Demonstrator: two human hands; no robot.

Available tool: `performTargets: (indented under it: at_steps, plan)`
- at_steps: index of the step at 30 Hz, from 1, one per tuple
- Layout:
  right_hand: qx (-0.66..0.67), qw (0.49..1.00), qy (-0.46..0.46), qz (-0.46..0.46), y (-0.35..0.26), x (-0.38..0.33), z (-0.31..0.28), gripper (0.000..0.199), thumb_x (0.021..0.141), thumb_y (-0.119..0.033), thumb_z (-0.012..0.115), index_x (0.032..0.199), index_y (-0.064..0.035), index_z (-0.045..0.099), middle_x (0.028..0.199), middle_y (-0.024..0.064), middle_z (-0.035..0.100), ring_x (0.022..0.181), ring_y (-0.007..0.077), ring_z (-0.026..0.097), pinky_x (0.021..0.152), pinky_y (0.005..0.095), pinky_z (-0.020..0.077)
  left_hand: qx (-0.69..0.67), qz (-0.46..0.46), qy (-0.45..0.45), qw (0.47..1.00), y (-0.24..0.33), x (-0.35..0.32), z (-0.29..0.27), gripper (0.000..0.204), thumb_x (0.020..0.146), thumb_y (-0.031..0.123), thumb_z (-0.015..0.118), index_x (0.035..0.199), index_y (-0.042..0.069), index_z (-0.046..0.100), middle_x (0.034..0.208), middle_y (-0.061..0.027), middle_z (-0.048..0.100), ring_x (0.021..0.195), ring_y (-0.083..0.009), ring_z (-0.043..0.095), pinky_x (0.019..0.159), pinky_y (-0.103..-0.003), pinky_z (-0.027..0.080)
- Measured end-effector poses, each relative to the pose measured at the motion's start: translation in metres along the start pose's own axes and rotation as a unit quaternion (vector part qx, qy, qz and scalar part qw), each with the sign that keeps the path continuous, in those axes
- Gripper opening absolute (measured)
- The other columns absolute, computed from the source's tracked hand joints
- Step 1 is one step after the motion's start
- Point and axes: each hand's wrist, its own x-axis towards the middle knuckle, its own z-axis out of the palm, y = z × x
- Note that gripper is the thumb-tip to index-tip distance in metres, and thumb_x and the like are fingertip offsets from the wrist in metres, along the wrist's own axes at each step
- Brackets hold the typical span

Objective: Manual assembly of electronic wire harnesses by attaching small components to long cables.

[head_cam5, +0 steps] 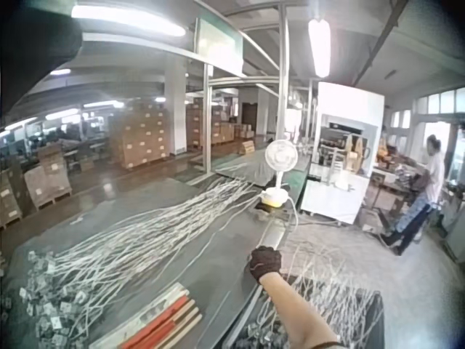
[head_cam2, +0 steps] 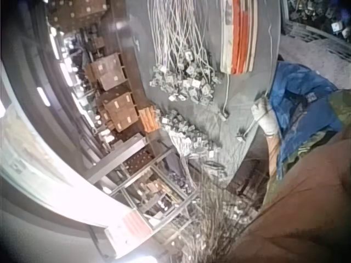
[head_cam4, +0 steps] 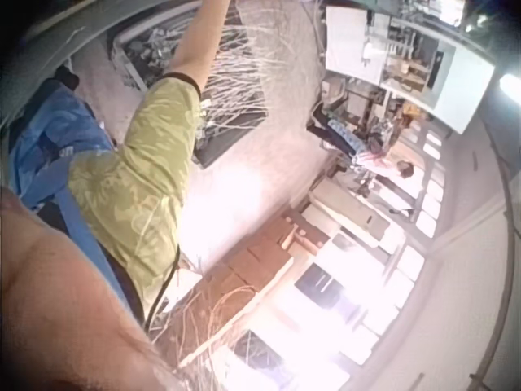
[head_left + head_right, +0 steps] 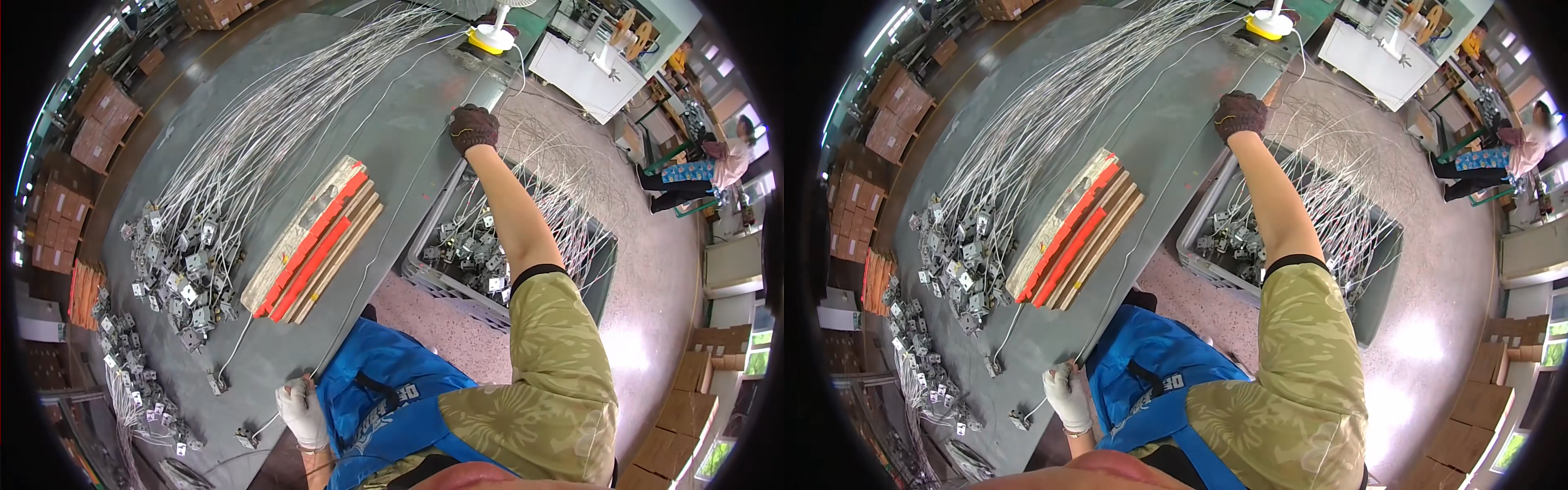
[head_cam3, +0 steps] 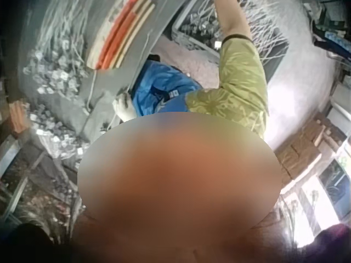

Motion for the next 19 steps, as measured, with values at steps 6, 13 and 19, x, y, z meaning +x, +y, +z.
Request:
performTargets:
  at_steps: [6, 13, 19]
  plan:
    - [-0.051, 0.997, -0.046, -0.044, 0.004, -0.013, -0.012, 0.037, 0.098, -0.042, 0.053, 0.113, -0.0161, 0.074, 0.118, 0.0093, 0.070, 0.115, 0.0299, 0.066, 0.096, 0.0464, 0.0506, -0.003, 0.001, 0.002, 1.000, -0.001, 0.002, 0.002, 0.017, 0.082, -0.001, 0.075, 0.095, 0.005, 0.066, 0.090, -0.0093, 0.068, 0.084, -0.0314, 0.059, 0.076, -0.043, 0.048]
    - [-0.054, 0.996, -0.051, -0.050, 0.012, -0.025, -0.013, 0.042, 0.099, -0.047, 0.049, 0.115, -0.0173, 0.074, 0.127, 0.0077, 0.067, 0.118, 0.0284, 0.065, 0.095, 0.0455, 0.0517, -0.004, -0.009, 0.007, 1.000, -0.003, -0.002, -0.003, 0.021, 0.080, -0.002, 0.074, 0.098, 0.005, 0.065, 0.095, -0.0089, 0.070, 0.086, -0.0315, 0.058, 0.078, -0.044, 0.047]
    - [0.018, 0.987, -0.153, -0.048, 0.023, 0.013, 0.013, 0.053, 0.098, -0.058, 0.047, 0.123, -0.0181, 0.071, 0.137, 0.0061, 0.064, 0.128, 0.0249, 0.060, 0.101, 0.0453, 0.0507, 0.064, -0.059, -0.030, 0.996, -0.008, -0.020, -0.020, 0.018, 0.084, 0.004, 0.072, 0.101, 0.007, 0.065, 0.106, -0.0093, 0.069, 0.092, -0.0315, 0.058, 0.086, -0.047, 0.046]
